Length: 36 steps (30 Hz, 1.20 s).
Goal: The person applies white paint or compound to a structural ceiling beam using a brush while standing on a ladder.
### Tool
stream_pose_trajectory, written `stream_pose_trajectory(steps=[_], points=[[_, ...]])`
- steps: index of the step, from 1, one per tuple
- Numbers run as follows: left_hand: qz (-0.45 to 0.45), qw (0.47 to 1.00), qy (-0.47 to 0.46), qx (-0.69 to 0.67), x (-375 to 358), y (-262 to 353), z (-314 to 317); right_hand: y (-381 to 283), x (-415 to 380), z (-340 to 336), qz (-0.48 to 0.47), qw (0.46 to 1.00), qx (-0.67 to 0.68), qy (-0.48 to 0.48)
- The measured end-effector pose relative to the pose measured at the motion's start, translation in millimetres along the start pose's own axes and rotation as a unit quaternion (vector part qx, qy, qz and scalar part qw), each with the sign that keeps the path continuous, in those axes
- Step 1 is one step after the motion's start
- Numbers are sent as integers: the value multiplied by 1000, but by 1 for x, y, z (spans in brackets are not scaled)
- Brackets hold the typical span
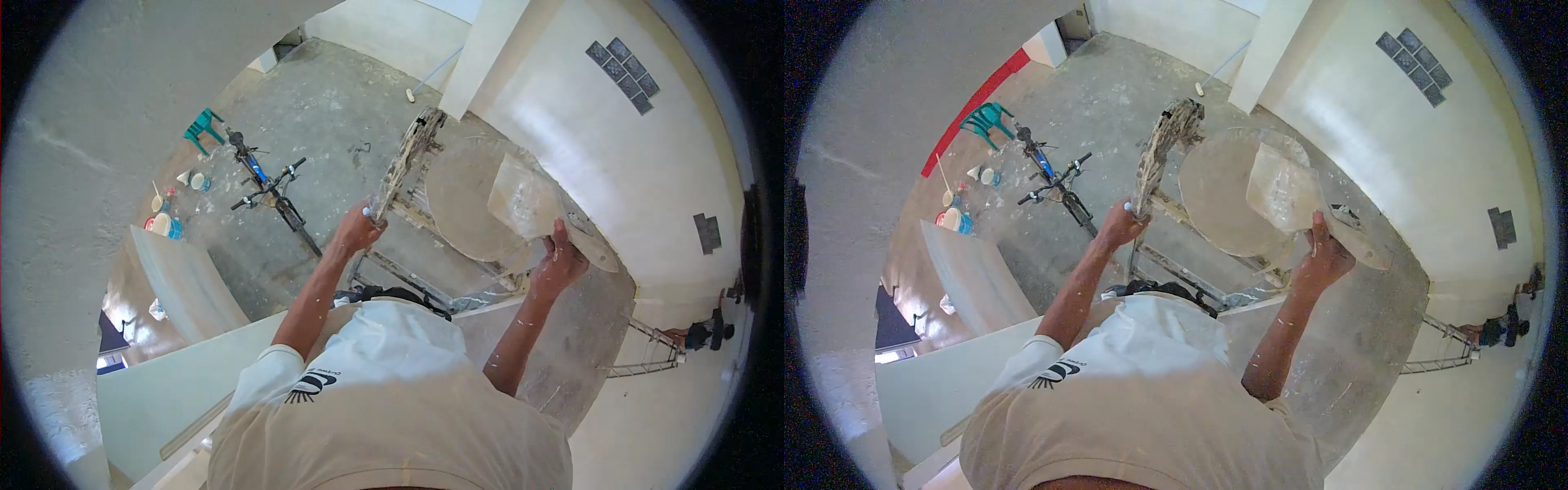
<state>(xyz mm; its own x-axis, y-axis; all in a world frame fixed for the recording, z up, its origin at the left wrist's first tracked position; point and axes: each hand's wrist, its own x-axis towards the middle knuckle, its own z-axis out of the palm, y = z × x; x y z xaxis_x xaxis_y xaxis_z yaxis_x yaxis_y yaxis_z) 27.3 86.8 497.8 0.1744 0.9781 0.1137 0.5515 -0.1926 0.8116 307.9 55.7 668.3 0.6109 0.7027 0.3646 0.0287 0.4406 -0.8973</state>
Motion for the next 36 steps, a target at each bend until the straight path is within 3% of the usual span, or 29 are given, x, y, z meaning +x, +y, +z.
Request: stream_pose_trajectory(steps=[1,2,6,8,9,11,13,14,15,16,17,18,19,20,21,22,23,24,26,27,28,29,30,33,34,35,36], points=[[13,996,7,90,0,6,-8,-1,0,4,-5,1000,19,13],[18,981,93,168,-5,-7,-1,4,1,2,-10,1000,17,15],[82,966,86,230,-2,0,-7,6,5,-4,16,1000,2,17],[-56,995,-76,1,0,-22,2,-2,4,5,79,995,54,42],[-54,996,-72,3,1,-42,19,-6,4,6,77,995,58,40],[-134,983,-78,-98,-3,-91,54,-10,2,10,61,993,100,30],[-19,999,25,18,-4,-81,61,4,-7,2,-1,997,-4,81],[-28,996,71,45,-5,-73,56,43,2,-32,-44,990,-134,7],[-22,999,37,21,-5,-55,45,48,7,-39,-18,981,-180,-64],[-17,1000,15,-1,-6,-36,35,10,-6,-6,8,973,-231,-26],[-3,1000,-1,-21,-7,-19,27,101,27,-73,-287,873,-374,-126],[21,999,-17,-41,-8,-8,22,46,10,-39,-244,818,-503,-139],[145,940,-42,-306,-9,-6,17,44,29,16,-283,834,-446,-159],[181,971,-2,-156,9,-54,52,33,40,55,-294,881,-318,-191],[181,973,39,-141,9,-49,45,18,45,80,-290,909,-200,-222],[138,942,-5,-305,5,-34,40,2,46,97,-273,925,-88,-247],[96,879,-59,-464,1,-25,40,-15,44,107,-248,931,17,-266],[102,881,-47,-459,6,-33,50,-33,41,112,-217,928,116,-279],[88,954,20,-286,29,-63,76,-74,28,114,-148,896,301,-290],[92,955,23,-280,30,-71,80,-146,-35,151,-110,868,388,-291],[51,943,-57,-322,33,-78,79,-170,-52,172,-130,807,414,-401],[10,922,-138,-361,35,-80,76,-204,-74,189,-195,780,358,-474],[75,952,-2,-298,29,-57,73,-235,-99,207,-171,715,413,-537],[75,963,-6,-258,-9,5,26,-332,-157,245,-282,628,359,-631],[33,950,-5,-312,17,-37,57,-356,-164,263,-372,608,362,-600],[40,949,-3,-311,17,-38,58,-374,-169,274,-459,582,362,-565],[35,954,-5,-298,17,-38,58,-395,-168,275,-516,598,333,-515]])
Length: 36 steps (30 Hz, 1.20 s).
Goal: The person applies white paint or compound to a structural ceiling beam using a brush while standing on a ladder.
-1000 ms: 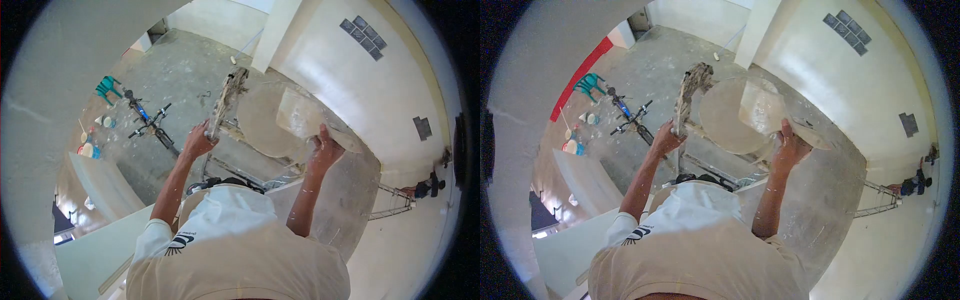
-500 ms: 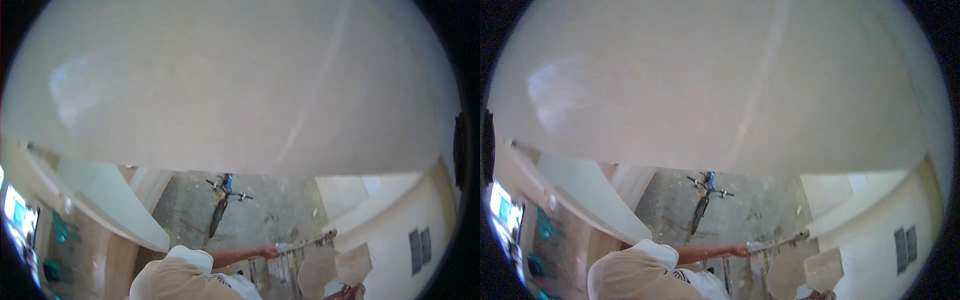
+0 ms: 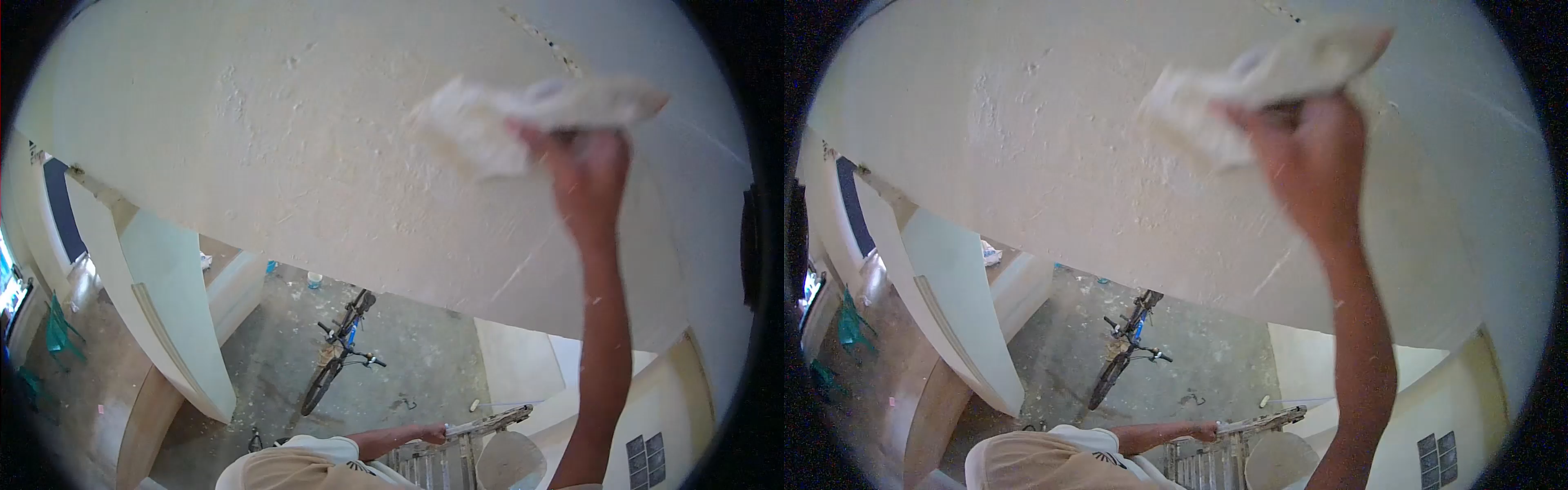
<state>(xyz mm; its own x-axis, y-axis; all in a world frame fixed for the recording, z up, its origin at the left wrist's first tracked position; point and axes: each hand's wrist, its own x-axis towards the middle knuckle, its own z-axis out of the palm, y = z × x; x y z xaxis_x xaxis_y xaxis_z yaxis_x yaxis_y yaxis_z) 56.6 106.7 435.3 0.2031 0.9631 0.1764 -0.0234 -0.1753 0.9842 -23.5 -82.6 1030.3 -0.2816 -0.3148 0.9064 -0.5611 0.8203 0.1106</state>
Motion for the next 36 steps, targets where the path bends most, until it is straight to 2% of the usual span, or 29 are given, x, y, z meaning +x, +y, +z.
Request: stream_pose_trajectory(steps=[3,5,6,7,9,10,12,13,14,15,16,17,18,19,20,21,23,25,28,30,31,32,33,34,35,36], points=[[-14,999,-7,33,0,0,-1,-17,30,-21,-59,973,-221,40],[-18,999,-7,51,0,2,-2,-24,19,-22,-74,978,-190,45],[-17,998,-4,60,0,2,-2,-20,4,-19,-20,998,-39,46],[-19,997,-2,70,0,4,-2,-15,-12,-14,39,992,110,45],[-27,996,-3,88,-1,9,-3,-11,-52,8,70,984,163,-14],[-35,995,-5,98,-4,16,-3,-3,-56,10,72,984,159,-18],[-19,999,4,42,-22,46,0,13,-50,14,0,997,-3,-78],[-7,1000,15,-14,-29,58,1,8,-30,6,59,994,27,-90],[-9,1000,10,-17,-30,56,-1,8,-10,0,0,998,-17,-66],[15,999,25,14,-27,49,-1,7,6,-8,-86,987,-130,-33],[41,997,38,44,-23,42,1,0,21,-11,-148,979,-141,-13],[43,998,32,38,-17,35,3,3,22,-12,-144,979,-145,-19],[14,1000,-2,3,-13,26,0,7,24,-14,-250,923,-294,-14],[-16,999,-34,-29,-12,21,-4,9,25,-14,-347,833,-430,-6],[-1,1000,-24,-1,-8,16,-3,12,9,-2,-319,914,-248,30],[0,1000,-25,-1,-1,4,-4,14,-15,10,-319,914,-250,30],[45,998,12,-36,13,-27,0,4,-79,34,-296,893,-250,-230],[34,999,10,-19,9,-19,9,-21,-143,56,-285,908,-125,-280],[5,1000,14,27,-36,-27,6,-36,-174,61,-279,913,-88,-284],[-15,998,16,51,-15,11,9,-33,-153,48,-35,943,-9,-332],[-26,998,16,61,-10,30,8,7,-158,43,114,950,127,-260],[-37,997,14,72,-15,41,7,3,-110,40,-158,980,-95,-69],[-48,995,13,84,-18,53,7,14,-79,19,-223,865,-436,-110],[-57,993,13,99,-26,58,5,10,-31,21,-122,982,-135,-47],[-67,991,17,118,-30,67,0,4,2,13,-250,932,-263,-8],[-87,990,13,109,-30,69,0,4,33,4,-318,901,-296,-3]])
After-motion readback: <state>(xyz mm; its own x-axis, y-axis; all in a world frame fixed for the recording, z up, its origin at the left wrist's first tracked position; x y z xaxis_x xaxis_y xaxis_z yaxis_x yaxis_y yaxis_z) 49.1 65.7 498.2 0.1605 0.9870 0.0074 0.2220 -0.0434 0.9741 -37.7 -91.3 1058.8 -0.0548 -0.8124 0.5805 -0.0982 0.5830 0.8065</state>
